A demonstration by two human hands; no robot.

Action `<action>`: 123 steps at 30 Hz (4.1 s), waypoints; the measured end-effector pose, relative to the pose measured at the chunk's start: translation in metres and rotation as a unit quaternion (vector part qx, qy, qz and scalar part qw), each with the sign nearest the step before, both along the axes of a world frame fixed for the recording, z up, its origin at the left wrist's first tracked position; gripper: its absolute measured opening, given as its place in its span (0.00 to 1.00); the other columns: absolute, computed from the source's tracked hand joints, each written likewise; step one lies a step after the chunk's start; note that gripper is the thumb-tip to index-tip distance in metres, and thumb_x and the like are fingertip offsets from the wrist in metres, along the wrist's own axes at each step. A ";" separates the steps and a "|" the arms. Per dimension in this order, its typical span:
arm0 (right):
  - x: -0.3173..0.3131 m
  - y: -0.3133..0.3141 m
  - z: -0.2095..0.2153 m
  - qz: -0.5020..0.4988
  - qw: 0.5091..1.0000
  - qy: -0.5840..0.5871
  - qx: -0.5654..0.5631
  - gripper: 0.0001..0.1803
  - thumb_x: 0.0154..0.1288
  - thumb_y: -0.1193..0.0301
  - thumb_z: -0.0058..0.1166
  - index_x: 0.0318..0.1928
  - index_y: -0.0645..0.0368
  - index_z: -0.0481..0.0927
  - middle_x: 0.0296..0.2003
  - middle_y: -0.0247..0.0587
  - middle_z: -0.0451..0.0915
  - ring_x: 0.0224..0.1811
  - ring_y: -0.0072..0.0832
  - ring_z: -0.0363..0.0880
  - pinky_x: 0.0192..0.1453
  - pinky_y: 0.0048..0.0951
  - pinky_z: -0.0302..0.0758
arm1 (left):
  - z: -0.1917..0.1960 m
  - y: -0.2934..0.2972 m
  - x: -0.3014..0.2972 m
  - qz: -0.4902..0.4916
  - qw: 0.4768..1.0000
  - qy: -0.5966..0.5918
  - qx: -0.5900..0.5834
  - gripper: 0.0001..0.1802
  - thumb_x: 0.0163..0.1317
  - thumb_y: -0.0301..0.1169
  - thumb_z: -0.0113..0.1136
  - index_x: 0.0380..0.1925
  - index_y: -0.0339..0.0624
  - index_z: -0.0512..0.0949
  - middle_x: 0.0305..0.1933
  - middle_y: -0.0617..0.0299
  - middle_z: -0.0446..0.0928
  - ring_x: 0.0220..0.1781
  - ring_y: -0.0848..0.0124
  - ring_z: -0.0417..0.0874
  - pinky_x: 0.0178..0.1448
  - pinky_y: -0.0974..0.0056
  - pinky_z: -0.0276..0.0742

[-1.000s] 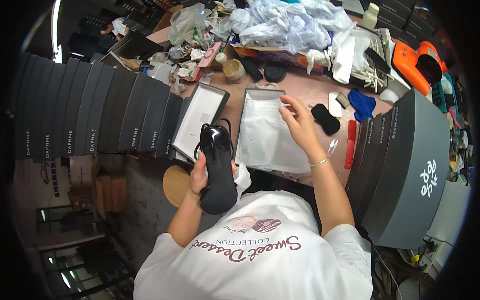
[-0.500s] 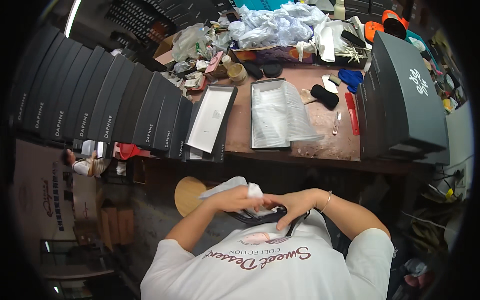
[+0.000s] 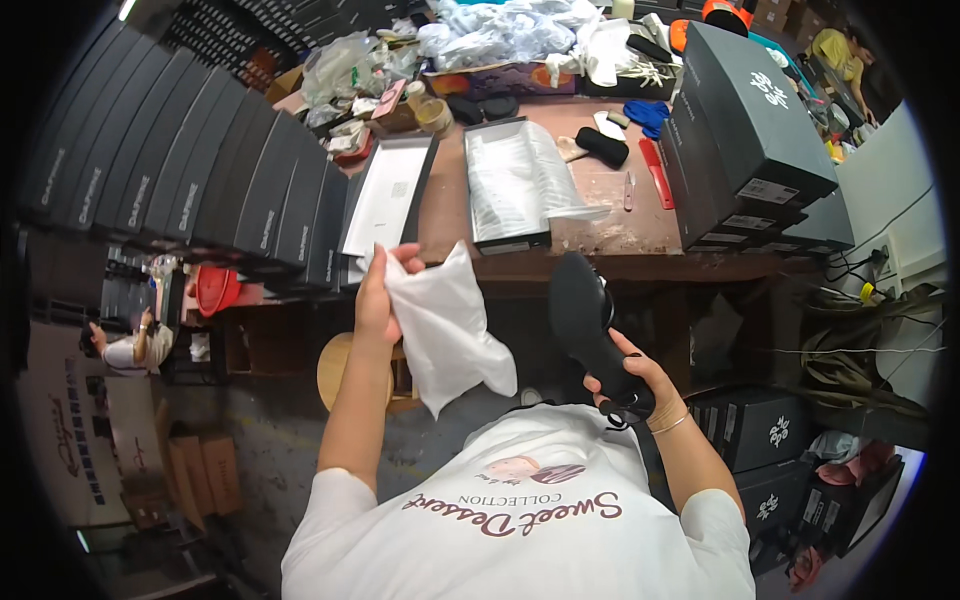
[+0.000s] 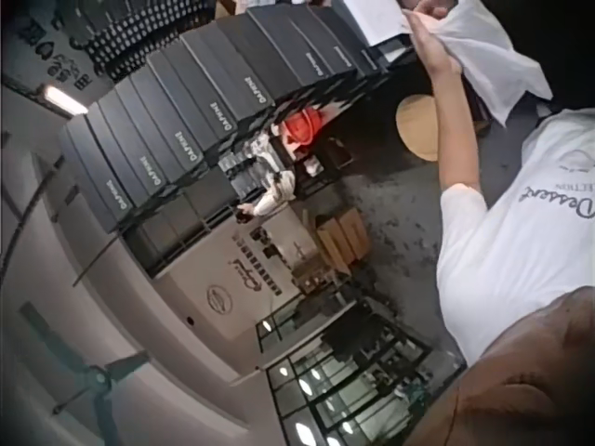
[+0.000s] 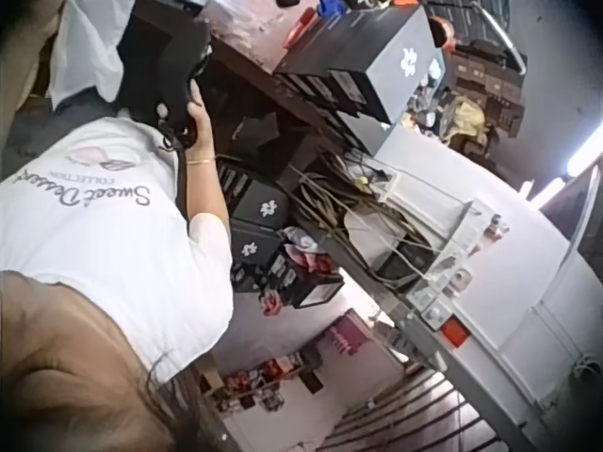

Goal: Clean and pack black high-heeled shoes into a shoe box with tissue paper.

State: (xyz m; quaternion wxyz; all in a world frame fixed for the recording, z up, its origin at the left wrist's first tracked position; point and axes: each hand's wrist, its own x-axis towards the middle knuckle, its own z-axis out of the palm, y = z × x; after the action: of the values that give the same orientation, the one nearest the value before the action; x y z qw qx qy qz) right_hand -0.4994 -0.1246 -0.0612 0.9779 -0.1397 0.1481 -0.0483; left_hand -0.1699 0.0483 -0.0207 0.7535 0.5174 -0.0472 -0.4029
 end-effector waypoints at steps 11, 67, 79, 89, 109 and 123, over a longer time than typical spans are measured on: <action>0.047 -0.085 -0.010 0.063 0.986 0.045 -0.149 0.47 0.52 0.68 0.58 0.71 0.58 0.50 0.40 0.51 0.76 0.38 0.31 0.78 0.41 0.30 0.77 | -0.103 -0.186 0.160 0.181 0.761 -0.531 0.327 0.43 0.60 0.54 0.59 0.62 0.30 0.61 0.55 0.41 0.70 0.55 0.55 0.74 0.58 0.57 0.70; 0.161 -0.022 0.000 -0.135 0.725 0.160 -0.656 0.21 0.63 0.73 0.48 0.56 0.67 0.71 0.52 0.50 0.74 0.57 0.36 0.70 0.64 0.31 0.62 | 0.001 -0.072 -0.028 0.087 0.769 -0.634 -0.010 0.12 0.58 0.17 0.57 0.42 0.39 0.80 0.36 0.56 0.72 0.30 0.64 0.75 0.35 0.66 0.73; 0.150 -0.003 0.012 -0.130 0.966 0.178 -0.132 0.17 0.61 0.74 0.43 0.51 0.64 0.72 0.40 0.45 0.80 0.38 0.33 0.81 0.40 0.31 0.81 | -0.042 -0.065 -0.078 0.114 0.954 -0.276 0.022 0.12 0.71 0.33 0.50 0.41 0.36 0.77 0.30 0.64 0.77 0.32 0.78 0.74 0.37 0.70 0.72; 0.151 -0.013 -0.026 -0.056 0.852 0.147 -0.499 0.17 0.61 0.66 0.56 0.49 0.58 0.76 0.42 0.39 0.75 0.47 0.27 0.72 0.53 0.28 0.71 | -0.031 -0.029 -0.105 -0.161 0.732 -0.636 -0.184 0.13 0.49 0.16 0.59 0.37 0.39 0.78 0.24 0.58 0.71 0.22 0.61 0.75 0.25 0.62 0.72; 0.054 0.019 0.112 0.274 0.521 0.181 -0.788 0.10 0.62 0.67 0.54 0.38 0.61 0.81 0.34 0.46 0.80 0.35 0.46 0.79 0.39 0.39 0.74 | -0.021 -0.018 -0.094 -0.153 0.956 -0.249 0.003 0.09 0.68 0.30 0.54 0.39 0.37 0.79 0.27 0.67 0.71 0.25 0.81 0.65 0.28 0.73 0.63; 0.072 -0.078 0.051 0.126 0.716 -0.007 -0.687 0.09 0.51 0.81 0.61 0.35 0.64 0.80 0.32 0.42 0.79 0.36 0.36 0.80 0.41 0.29 0.76 | -0.007 -0.017 -0.094 -0.316 0.921 -0.225 -0.043 0.22 0.73 0.43 0.44 0.36 0.32 0.76 0.42 0.56 0.77 0.47 0.69 0.77 0.53 0.63 0.72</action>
State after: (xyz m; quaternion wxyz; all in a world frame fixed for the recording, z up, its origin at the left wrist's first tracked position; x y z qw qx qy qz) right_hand -0.4274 -0.2027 -0.0099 0.6112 -0.7898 0.0488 -0.0137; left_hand -0.2640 0.0310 -0.0278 0.5783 0.5199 -0.3939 -0.4900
